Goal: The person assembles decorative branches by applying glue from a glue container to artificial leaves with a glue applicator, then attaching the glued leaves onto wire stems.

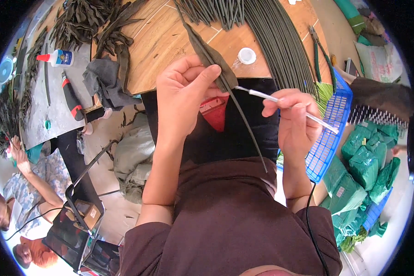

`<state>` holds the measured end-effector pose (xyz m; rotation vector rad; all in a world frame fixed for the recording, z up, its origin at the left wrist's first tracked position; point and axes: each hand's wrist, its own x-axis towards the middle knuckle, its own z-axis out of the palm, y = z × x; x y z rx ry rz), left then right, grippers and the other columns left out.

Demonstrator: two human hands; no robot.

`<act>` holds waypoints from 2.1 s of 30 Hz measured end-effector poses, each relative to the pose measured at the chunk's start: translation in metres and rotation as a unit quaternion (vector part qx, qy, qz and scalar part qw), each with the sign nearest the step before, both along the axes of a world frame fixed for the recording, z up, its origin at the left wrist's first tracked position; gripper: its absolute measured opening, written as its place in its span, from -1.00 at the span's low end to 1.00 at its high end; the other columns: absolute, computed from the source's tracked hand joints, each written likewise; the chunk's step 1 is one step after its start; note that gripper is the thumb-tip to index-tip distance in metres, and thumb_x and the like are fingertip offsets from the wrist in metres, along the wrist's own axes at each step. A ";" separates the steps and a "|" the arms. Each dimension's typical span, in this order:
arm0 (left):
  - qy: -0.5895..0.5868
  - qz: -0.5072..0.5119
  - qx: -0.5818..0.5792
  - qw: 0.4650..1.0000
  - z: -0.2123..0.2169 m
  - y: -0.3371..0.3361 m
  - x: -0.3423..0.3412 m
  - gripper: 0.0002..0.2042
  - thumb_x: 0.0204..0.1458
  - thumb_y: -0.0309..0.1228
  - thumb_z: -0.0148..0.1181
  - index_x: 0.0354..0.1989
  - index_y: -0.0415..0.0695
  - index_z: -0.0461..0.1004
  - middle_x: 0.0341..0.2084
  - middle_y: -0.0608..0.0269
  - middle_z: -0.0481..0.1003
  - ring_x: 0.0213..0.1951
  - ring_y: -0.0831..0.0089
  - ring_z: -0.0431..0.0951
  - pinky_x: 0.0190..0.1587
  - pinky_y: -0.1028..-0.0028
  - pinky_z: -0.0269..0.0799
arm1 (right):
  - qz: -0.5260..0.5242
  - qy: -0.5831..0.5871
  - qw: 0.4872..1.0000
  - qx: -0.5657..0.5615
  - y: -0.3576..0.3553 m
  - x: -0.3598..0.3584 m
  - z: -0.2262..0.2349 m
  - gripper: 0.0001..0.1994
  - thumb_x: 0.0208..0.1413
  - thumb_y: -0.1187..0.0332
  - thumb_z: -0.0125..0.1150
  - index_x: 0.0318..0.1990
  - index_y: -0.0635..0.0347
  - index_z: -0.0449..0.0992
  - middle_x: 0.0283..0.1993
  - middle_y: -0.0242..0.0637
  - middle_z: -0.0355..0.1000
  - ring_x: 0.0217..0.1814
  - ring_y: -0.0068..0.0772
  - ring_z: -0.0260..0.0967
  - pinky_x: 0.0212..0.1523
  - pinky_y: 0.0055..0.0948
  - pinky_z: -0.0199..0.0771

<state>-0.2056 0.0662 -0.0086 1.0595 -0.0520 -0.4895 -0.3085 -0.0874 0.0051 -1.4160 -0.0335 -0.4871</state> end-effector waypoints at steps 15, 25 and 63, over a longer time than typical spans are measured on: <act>0.003 -0.008 0.052 0.999 0.003 0.000 -0.005 -0.84 -0.04 -0.56 0.10 -0.28 -0.35 0.39 -0.50 0.16 0.51 -0.55 0.52 0.53 -0.53 0.60 0.49 | 0.028 0.021 0.999 -0.021 0.007 0.002 -0.007 -0.82 0.17 0.42 -0.09 -0.28 0.38 0.39 -0.30 -0.18 0.38 -0.35 -0.55 0.27 -0.28 -0.59 0.30; 0.004 -0.009 0.051 0.999 0.004 -0.002 -0.007 -0.82 -0.04 -0.54 0.11 -0.25 -0.33 0.39 -0.50 0.18 0.52 -0.55 0.52 0.53 -0.54 0.62 0.48 | 0.030 0.010 0.999 -0.028 0.003 0.000 -0.009 -0.81 0.16 0.41 -0.08 -0.29 0.38 0.39 -0.31 -0.20 0.38 -0.37 -0.56 0.26 -0.31 -0.61 0.29; -0.024 0.003 0.044 0.999 0.012 0.003 -0.006 -0.86 -0.04 -0.58 0.10 -0.30 -0.37 0.38 -0.48 0.14 0.51 -0.50 0.53 0.52 -0.47 0.57 0.50 | -0.030 0.039 0.999 -0.009 0.004 -0.011 0.006 -0.71 0.22 0.30 -0.22 -0.21 0.40 0.34 -0.24 -0.08 0.39 -0.30 -0.42 0.36 -0.25 -0.51 0.37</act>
